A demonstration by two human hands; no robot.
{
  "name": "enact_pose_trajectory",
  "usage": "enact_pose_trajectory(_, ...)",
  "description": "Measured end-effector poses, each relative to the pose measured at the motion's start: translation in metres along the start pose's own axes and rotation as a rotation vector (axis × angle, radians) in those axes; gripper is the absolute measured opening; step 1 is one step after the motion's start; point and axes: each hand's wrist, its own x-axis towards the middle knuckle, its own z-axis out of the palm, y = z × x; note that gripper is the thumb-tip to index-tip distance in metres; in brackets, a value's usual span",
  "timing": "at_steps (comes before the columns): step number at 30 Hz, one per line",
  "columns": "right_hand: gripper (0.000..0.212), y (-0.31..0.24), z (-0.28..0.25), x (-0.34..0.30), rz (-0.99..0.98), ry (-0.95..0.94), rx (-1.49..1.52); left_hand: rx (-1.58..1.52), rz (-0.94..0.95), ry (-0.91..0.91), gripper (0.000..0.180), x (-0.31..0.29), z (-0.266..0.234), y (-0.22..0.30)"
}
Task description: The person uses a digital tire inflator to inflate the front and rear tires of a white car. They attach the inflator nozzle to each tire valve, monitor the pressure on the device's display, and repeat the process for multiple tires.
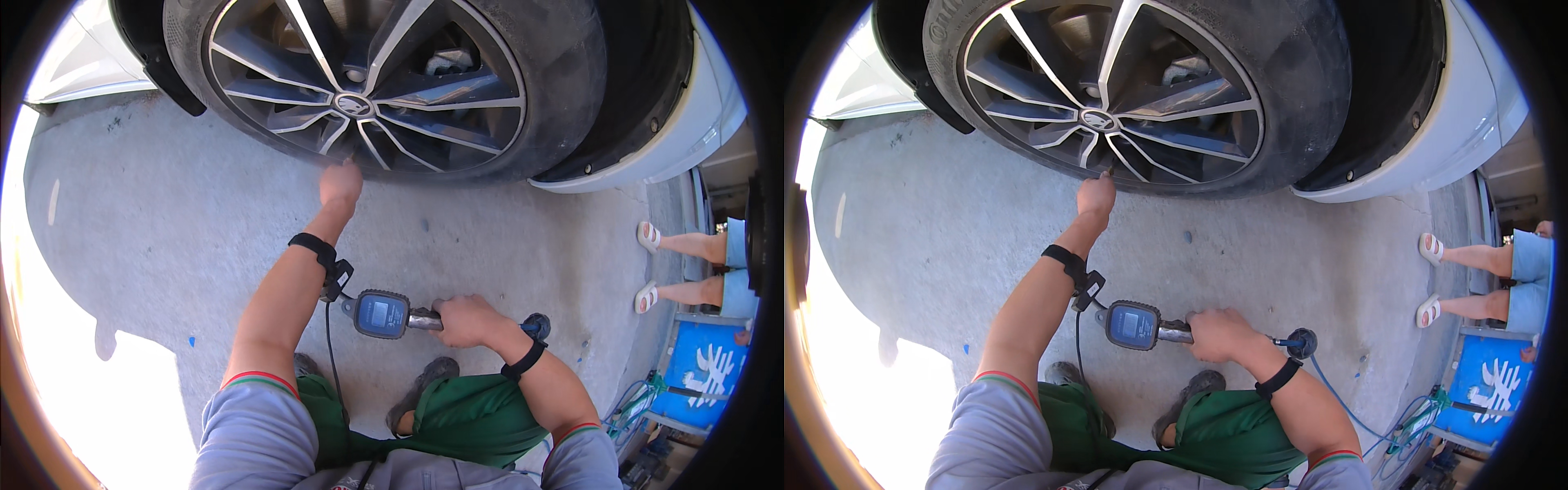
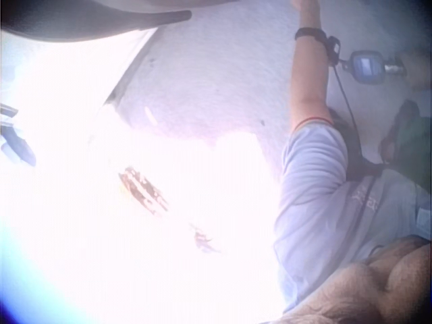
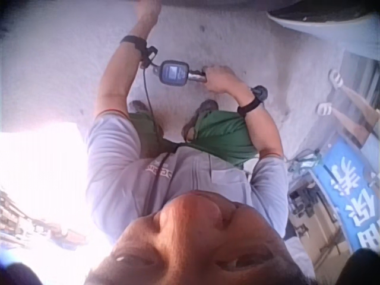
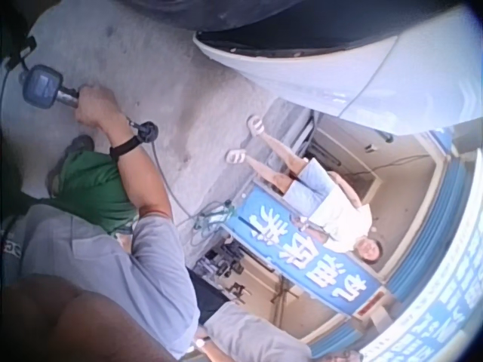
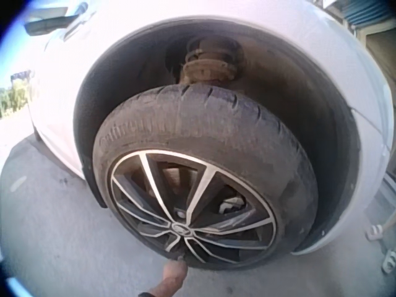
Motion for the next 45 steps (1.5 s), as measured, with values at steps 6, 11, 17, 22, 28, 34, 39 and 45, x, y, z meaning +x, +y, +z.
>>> enact_pose_trajectory(6, 0.036, -0.002, -0.007, -0.003, 0.02, -0.066, 0.004, 0.014, 0.029, 0.034, 0.055, 0.003, 0.006, -0.006)
enact_pose_trajectory(11, 0.036, 0.0, -0.004, 0.0, -0.003, -0.028, 0.006, 0.099, 0.1, 0.027, 0.058, 0.002, 0.005, -0.007)
enact_pose_trajectory(17, 0.038, -0.001, -0.004, 0.001, -0.011, -0.035, -0.037, 0.062, 0.032, 0.021, 0.059, 0.0, 0.003, -0.003)
enact_pose_trajectory(22, 0.037, -0.005, -0.008, -0.002, 0.002, -0.031, -0.038, 0.074, 0.074, -0.007, 0.055, 0.0, 0.003, -0.004)
enact_pose_trajectory(28, 0.039, -0.005, -0.006, -0.001, 0.006, -0.03, -0.046, 0.171, 0.135, 0.003, 0.048, -0.007, -0.003, -0.002)
enact_pose_trajectory(34, 0.036, -0.006, -0.007, -0.002, 0.033, -0.047, -0.029, 0.224, 0.141, -0.018, 0.042, -0.012, -0.008, 0.006)
enact_pose_trajectory(39, 0.035, -0.01, -0.012, -0.004, 0.046, -0.05, -0.02, 0.267, 0.22, 0.013, 0.041, -0.016, -0.008, 0.005)
enact_pose_trajectory(45, 0.033, -0.011, -0.014, -0.006, 0.041, -0.05, -0.02, 0.166, 0.136, 0.032, 0.046, -0.014, -0.007, 0.006)
